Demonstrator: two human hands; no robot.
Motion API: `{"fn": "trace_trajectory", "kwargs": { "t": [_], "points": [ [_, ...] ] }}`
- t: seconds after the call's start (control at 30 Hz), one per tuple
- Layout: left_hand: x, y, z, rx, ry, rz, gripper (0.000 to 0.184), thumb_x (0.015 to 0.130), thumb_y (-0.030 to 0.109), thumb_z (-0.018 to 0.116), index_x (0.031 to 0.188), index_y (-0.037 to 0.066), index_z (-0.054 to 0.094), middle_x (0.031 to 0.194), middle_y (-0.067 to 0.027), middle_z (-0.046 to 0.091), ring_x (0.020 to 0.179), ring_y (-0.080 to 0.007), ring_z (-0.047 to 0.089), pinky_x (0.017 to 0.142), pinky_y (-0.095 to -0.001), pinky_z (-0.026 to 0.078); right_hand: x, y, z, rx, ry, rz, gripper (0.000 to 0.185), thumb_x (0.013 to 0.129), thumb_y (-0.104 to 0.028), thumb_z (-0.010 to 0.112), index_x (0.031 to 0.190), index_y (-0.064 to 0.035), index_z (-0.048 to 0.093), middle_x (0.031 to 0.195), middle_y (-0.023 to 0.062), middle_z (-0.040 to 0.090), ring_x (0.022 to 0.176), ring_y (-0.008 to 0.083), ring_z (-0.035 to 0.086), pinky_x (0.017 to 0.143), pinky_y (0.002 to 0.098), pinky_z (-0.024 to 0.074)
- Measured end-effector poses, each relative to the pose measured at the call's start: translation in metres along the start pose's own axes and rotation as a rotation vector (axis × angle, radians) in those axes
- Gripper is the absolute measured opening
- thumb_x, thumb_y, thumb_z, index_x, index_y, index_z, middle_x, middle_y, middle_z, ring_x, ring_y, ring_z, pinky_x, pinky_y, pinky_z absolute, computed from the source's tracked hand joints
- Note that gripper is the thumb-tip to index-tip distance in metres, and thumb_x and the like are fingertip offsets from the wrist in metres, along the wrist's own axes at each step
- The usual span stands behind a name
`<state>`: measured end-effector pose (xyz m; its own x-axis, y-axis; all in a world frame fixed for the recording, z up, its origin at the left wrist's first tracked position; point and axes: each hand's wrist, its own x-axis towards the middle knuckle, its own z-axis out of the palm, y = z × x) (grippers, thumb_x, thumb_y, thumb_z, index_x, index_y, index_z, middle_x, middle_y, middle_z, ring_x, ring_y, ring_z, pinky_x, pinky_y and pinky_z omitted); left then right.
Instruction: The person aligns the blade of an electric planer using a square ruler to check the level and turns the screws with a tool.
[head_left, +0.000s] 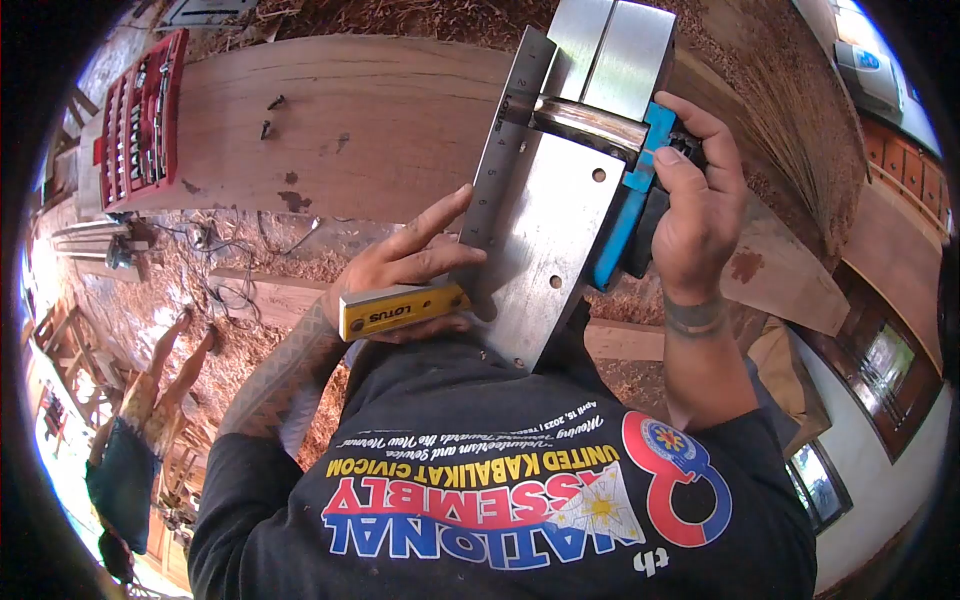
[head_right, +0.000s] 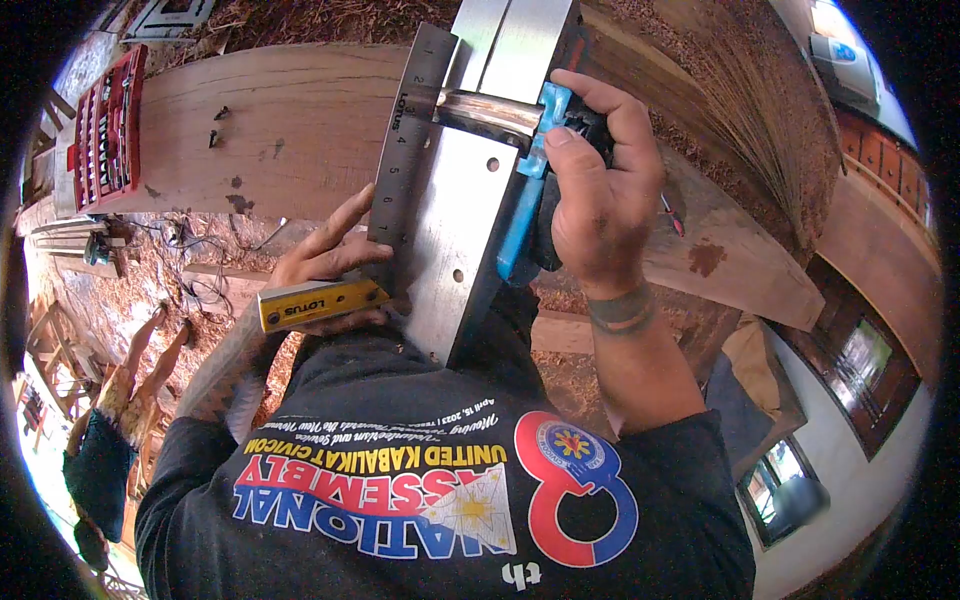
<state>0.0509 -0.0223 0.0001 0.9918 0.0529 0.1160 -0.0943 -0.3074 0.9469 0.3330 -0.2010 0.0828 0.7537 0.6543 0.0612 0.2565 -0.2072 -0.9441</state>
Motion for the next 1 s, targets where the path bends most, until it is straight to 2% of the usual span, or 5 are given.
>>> {"fn": "trace_trajectory", "kwargs": {
  "t": [0.27, 0.4, 0.57, 1.0],
  "points": [
    [-0.0004, 0.0021, -0.0017, 0.034, -0.019, -0.022, 0.07, 0.084, 0.029, 0.1, 0.145, 0.013, 0.07, 0.181, -0.023, 0.03, 0.152, -0.0393, 0.056, 0.115, -0.0494, 0.059, 0.0008, -0.0002, -0.0016, 0.004, -0.008, -0.002, 0.041, 0.093, -0.008, 0.064, 0.132, 0.0029, 0.073, 0.112, 0.0053, 0.068, 0.092, 0.0104, 0.059, 0.086, 0.0267, 0.0513],
    [-0.0008, -0.0001, -0.0009, -0.008, -0.013, -0.012, 0.071, 0.084, 0.027, 0.1, 0.146, 0.013, 0.07, 0.181, -0.0225, 0.03, 0.155, -0.0394, 0.053, 0.116, -0.0495, 0.059, -0.0009, 0.0002, -0.0044, 0.042, -0.036, 0.042, 0.043, 0.091, -0.007, 0.064, 0.132, 0.003, 0.073, 0.111, 0.0046, 0.068, 0.092, 0.0104, 0.058, 0.086, 0.0267, 0.0509],
    [-0.0027, -0.0045, 0.0009, -0.051, -0.016, -0.018, 0.072, 0.083, 0.026, 0.1, 0.147, 0.012, 0.069, 0.181, -0.0226, 0.029, 0.158, -0.0387, 0.049, 0.118, -0.0496, 0.058, 0.0003, 0.0001, -0.0019, 0.02, -0.013, 0.006, 0.04, 0.092, -0.007, 0.065, 0.13, 0.0032, 0.073, 0.112, 0.0057, 0.068, 0.092, 0.0104, 0.059, 0.085, 0.027, 0.0513],
    [0.0008, -0.0019, -0.0003, -0.036, 0.015, -0.001, 0.07, 0.082, 0.031, 0.101, 0.142, 0.011, 0.073, 0.178, -0.0256, 0.036, 0.152, -0.0397, 0.057, 0.113, -0.0489, 0.061, -0.0008, 0.003, -0.0005, 0.055, 0.007, 0.04, 0.033, 0.099, -0.008, 0.065, 0.128, 0.0026, 0.074, 0.11, 0.0055, 0.071, 0.095, 0.0109, 0.062, 0.088, 0.0275, 0.0517]
  ]
}}
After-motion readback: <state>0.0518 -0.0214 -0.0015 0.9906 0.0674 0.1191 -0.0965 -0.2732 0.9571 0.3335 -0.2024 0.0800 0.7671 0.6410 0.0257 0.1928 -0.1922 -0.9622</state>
